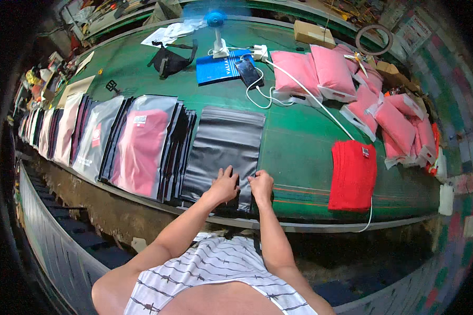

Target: The person folds red t-shirts and places them into clear plastic bags on a green workbench. They repeat this process for multiple shirts, stacking the sealed packages on the left side of the table.

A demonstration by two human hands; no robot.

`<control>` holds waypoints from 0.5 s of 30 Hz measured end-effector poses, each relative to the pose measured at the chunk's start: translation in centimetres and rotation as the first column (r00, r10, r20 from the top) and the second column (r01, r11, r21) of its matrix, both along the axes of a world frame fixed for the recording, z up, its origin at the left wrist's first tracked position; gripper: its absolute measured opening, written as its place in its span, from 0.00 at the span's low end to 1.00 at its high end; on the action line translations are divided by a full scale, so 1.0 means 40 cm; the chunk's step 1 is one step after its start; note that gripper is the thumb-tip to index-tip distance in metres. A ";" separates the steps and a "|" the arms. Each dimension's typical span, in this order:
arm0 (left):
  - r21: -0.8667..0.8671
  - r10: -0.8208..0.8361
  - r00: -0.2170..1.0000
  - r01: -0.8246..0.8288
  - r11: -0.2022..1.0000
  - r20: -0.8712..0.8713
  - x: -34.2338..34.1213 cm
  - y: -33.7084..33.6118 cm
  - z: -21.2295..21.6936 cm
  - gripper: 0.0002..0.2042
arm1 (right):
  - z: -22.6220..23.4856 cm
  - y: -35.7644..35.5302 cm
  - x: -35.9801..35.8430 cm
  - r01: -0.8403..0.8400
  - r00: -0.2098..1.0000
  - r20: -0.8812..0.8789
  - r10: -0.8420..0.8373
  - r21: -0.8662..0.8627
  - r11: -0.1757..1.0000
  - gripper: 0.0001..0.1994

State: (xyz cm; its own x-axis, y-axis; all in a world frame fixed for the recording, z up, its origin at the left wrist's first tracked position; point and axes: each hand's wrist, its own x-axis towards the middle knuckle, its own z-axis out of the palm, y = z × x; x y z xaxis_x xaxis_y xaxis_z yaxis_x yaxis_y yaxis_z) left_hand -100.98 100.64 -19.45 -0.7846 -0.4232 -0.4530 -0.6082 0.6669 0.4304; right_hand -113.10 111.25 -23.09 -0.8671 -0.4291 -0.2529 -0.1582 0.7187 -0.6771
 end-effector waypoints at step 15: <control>-0.037 -0.090 0.989 0.087 0.996 -0.113 -0.088 -0.011 0.024 0.26 | -0.028 0.012 -0.044 0.076 0.986 -0.142 -0.087 -0.084 0.994 0.09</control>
State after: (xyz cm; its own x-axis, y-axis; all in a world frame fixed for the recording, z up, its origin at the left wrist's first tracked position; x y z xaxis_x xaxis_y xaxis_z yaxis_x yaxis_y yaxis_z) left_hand -104.51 100.21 -18.51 -0.8656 -0.3628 -0.3451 -0.4941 0.7305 0.4714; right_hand -114.85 111.74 -24.23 -0.9250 -0.3691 -0.0904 -0.2021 0.6794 -0.7054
